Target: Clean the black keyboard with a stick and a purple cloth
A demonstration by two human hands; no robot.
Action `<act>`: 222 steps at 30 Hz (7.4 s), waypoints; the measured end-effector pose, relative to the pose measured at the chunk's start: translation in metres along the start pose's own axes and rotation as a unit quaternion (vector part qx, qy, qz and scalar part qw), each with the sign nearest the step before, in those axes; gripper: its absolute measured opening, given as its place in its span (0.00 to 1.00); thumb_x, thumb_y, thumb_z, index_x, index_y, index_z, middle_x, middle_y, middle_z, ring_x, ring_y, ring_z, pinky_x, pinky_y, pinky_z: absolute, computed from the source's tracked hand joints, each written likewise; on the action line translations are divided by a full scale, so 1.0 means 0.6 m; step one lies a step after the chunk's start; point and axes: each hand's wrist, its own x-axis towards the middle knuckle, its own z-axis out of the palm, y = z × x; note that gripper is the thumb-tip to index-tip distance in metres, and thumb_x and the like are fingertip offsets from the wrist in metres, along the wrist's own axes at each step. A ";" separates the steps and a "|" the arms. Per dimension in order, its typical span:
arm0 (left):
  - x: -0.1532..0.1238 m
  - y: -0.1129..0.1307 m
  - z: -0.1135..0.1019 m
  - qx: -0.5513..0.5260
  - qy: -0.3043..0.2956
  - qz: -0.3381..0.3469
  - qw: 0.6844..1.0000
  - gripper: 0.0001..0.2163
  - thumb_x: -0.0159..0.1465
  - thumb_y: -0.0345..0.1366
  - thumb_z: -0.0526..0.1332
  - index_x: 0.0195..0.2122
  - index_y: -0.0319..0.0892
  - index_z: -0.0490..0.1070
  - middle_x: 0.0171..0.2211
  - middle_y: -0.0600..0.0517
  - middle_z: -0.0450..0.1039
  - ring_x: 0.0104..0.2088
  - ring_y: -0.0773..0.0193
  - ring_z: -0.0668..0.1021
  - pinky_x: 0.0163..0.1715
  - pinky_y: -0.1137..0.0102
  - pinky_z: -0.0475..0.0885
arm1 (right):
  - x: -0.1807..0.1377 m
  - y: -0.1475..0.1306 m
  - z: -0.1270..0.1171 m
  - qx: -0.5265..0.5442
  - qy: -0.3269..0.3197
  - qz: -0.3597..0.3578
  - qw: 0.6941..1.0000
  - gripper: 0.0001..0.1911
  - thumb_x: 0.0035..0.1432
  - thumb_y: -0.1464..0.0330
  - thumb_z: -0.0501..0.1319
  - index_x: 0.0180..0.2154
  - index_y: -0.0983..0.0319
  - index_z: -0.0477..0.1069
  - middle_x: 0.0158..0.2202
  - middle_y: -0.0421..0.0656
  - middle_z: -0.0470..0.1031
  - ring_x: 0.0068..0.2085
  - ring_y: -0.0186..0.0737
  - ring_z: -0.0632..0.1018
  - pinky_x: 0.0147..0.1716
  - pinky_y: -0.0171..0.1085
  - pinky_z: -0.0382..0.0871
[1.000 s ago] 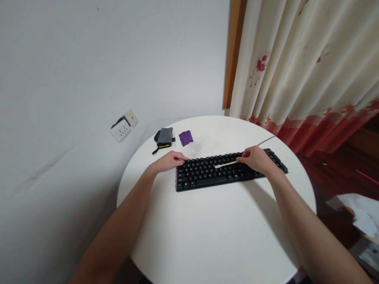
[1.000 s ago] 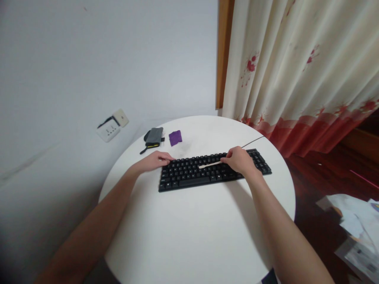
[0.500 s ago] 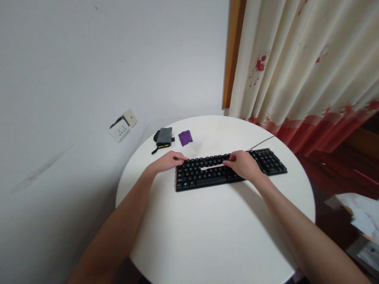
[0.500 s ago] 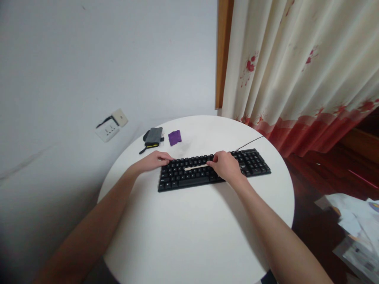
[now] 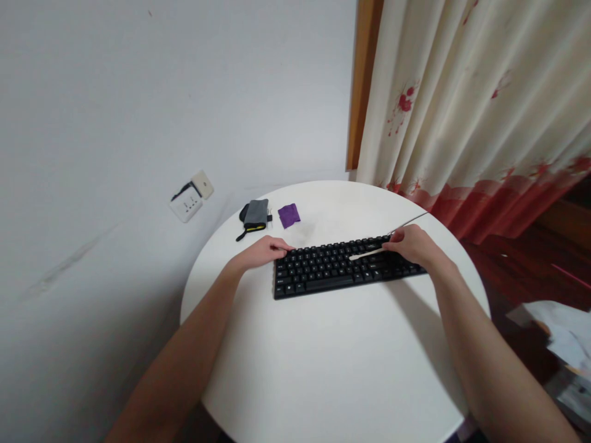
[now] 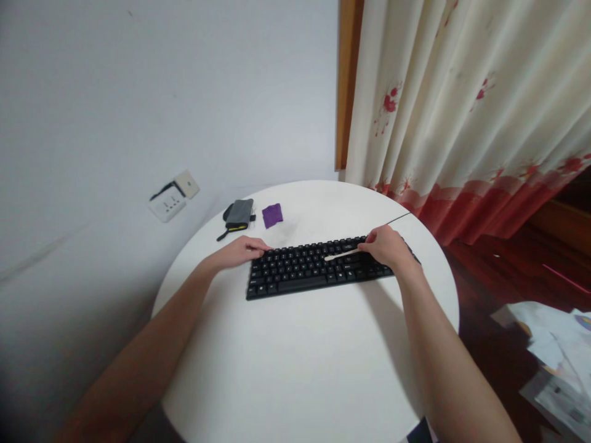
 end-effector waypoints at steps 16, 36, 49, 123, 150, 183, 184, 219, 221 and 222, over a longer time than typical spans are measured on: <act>0.004 0.005 0.001 0.004 0.001 -0.001 1.000 0.13 0.59 0.37 0.60 0.42 0.40 0.80 0.42 0.47 0.79 0.43 0.59 0.78 0.48 0.66 0.70 | -0.044 -0.090 0.049 -0.007 -0.021 -0.059 0.998 0.15 0.51 0.55 0.64 0.26 0.60 0.75 0.27 0.45 0.76 0.29 0.41 0.74 0.28 0.37 0.60; 0.003 0.007 -0.002 0.011 -0.010 -0.006 1.000 0.14 0.59 0.37 0.59 0.43 0.40 0.80 0.43 0.48 0.79 0.44 0.59 0.78 0.49 0.66 0.69 | -0.005 0.012 -0.023 -0.081 -0.012 -0.023 0.996 0.13 0.50 0.57 0.66 0.26 0.61 0.75 0.25 0.44 0.75 0.27 0.39 0.73 0.26 0.36 0.60; 0.006 0.004 -0.002 -0.007 -0.007 -0.005 1.000 0.14 0.59 0.38 0.59 0.42 0.40 0.80 0.42 0.47 0.79 0.43 0.57 0.78 0.48 0.66 0.70 | 0.015 0.077 -0.054 -0.101 -0.019 -0.053 0.993 0.15 0.52 0.56 0.65 0.25 0.61 0.74 0.24 0.42 0.76 0.26 0.37 0.73 0.26 0.35 0.62; 0.006 0.009 -0.004 -0.009 -0.003 -0.012 1.000 0.14 0.57 0.39 0.60 0.41 0.43 0.81 0.42 0.49 0.80 0.43 0.57 0.78 0.49 0.65 0.69 | 0.028 0.127 -0.078 -0.122 -0.070 -0.139 0.980 0.18 0.57 0.56 0.59 0.23 0.61 0.68 0.23 0.40 0.71 0.27 0.35 0.70 0.27 0.33 0.58; 0.002 0.002 0.000 -0.009 0.001 0.001 1.000 0.14 0.58 0.33 0.59 0.42 0.39 0.80 0.40 0.48 0.80 0.41 0.59 0.79 0.43 0.68 0.70 | -0.061 -0.245 0.076 -0.195 -0.087 -0.265 0.941 0.23 0.64 0.50 0.52 0.35 0.60 0.75 0.36 0.47 0.77 0.37 0.44 0.77 0.33 0.37 0.63; 0.003 -0.025 0.007 -0.009 0.013 0.011 1.000 0.16 0.57 0.30 0.59 0.44 0.40 0.80 0.41 0.49 0.80 0.41 0.61 0.79 0.43 0.71 0.70 | -0.099 -0.217 0.100 -0.120 -0.064 -0.260 0.956 0.14 0.62 0.57 0.58 0.30 0.59 0.69 0.30 0.40 0.77 0.33 0.40 0.76 0.28 0.35 0.55; 0.003 -0.026 0.007 -0.008 0.011 0.012 1.000 0.16 0.57 0.30 0.59 0.45 0.40 0.80 0.41 0.49 0.80 0.41 0.61 0.79 0.43 0.71 0.70 | -0.101 -0.222 0.104 -0.119 -0.065 -0.263 0.955 0.14 0.62 0.57 0.58 0.30 0.59 0.69 0.31 0.40 0.77 0.34 0.40 0.76 0.28 0.35 0.55; -0.002 0.010 0.000 -0.009 -0.001 -0.005 1.000 0.14 0.59 0.34 0.59 0.43 0.40 0.80 0.42 0.49 0.80 0.42 0.60 0.79 0.44 0.69 0.69 | -0.066 -0.094 0.025 -0.129 -0.065 -0.209 0.967 0.16 0.60 0.55 0.58 0.28 0.60 0.70 0.29 0.42 0.75 0.32 0.39 0.74 0.27 0.36 0.55; -0.002 0.012 -0.001 -0.012 0.000 -0.010 1.000 0.13 0.59 0.34 0.59 0.43 0.41 0.80 0.42 0.49 0.80 0.42 0.60 0.79 0.45 0.69 0.70 | -0.069 -0.117 0.037 -0.128 -0.075 -0.220 0.964 0.16 0.61 0.55 0.58 0.29 0.59 0.71 0.30 0.42 0.76 0.33 0.39 0.74 0.28 0.35 0.55; -0.002 0.013 -0.001 -0.012 -0.001 -0.011 1.000 0.13 0.59 0.35 0.60 0.43 0.41 0.80 0.42 0.49 0.80 0.42 0.60 0.79 0.45 0.69 0.70 | -0.070 -0.130 0.042 -0.130 -0.079 -0.223 0.963 0.16 0.61 0.55 0.58 0.30 0.59 0.71 0.30 0.42 0.76 0.33 0.39 0.74 0.28 0.34 0.55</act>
